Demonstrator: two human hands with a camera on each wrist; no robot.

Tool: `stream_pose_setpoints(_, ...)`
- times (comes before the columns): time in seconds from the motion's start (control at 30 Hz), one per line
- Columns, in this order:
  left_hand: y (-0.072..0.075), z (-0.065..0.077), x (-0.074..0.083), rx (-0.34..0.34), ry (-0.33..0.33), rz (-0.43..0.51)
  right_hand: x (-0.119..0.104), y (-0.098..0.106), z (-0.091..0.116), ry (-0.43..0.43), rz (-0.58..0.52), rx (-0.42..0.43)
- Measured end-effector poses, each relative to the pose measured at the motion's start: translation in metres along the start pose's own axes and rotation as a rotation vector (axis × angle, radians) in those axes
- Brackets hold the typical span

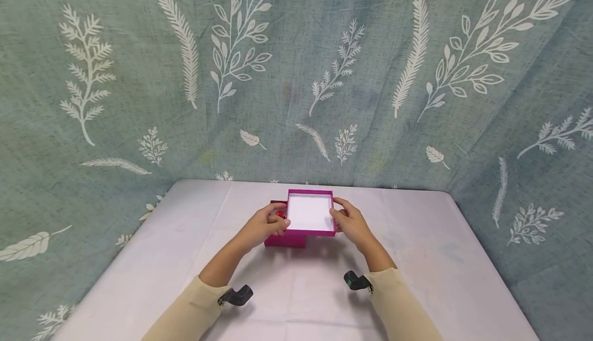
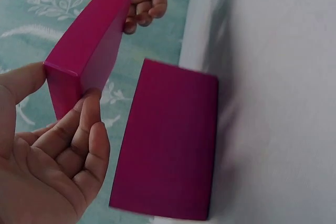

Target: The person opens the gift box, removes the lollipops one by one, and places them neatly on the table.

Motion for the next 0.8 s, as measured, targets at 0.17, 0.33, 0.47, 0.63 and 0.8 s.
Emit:
stream_pose_setpoints(0.17, -0.015, 0.005, 0.007, -0.023, -0.015, -0.003, 0.004, 0.014, 0.011, -0.008, 0.006, 0.007)
stream_pose_setpoints(0.33, -0.03, 0.006, 0.009, -0.026, -0.018, -0.031, 0.011, 0.026, 0.02, -0.02, -0.039, -0.002)
stream_pose_setpoints(0.47, -0.039, 0.011, 0.009, -0.048, -0.022, -0.068, 0.016, 0.033, 0.027, -0.028, -0.045, -0.005)
stream_pose_setpoints(0.63, -0.049, 0.015, 0.011, -0.068, -0.069, -0.076, 0.022, 0.039, 0.038, -0.036, -0.004, -0.001)
stream_pose_setpoints(0.8, -0.063, 0.018, 0.014, -0.122, -0.087, -0.079, 0.029, 0.049, 0.052, -0.018, 0.062, -0.004)
Point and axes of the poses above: each hand's wrist, its own z-axis away from the middle knuckle, its own y-axis out of the back of the hand, x = y × z, the point moved 2 cm from there along -z, towards the middle knuckle, and after that the axes turned 1 degree about -z, right-handed, at the moved point
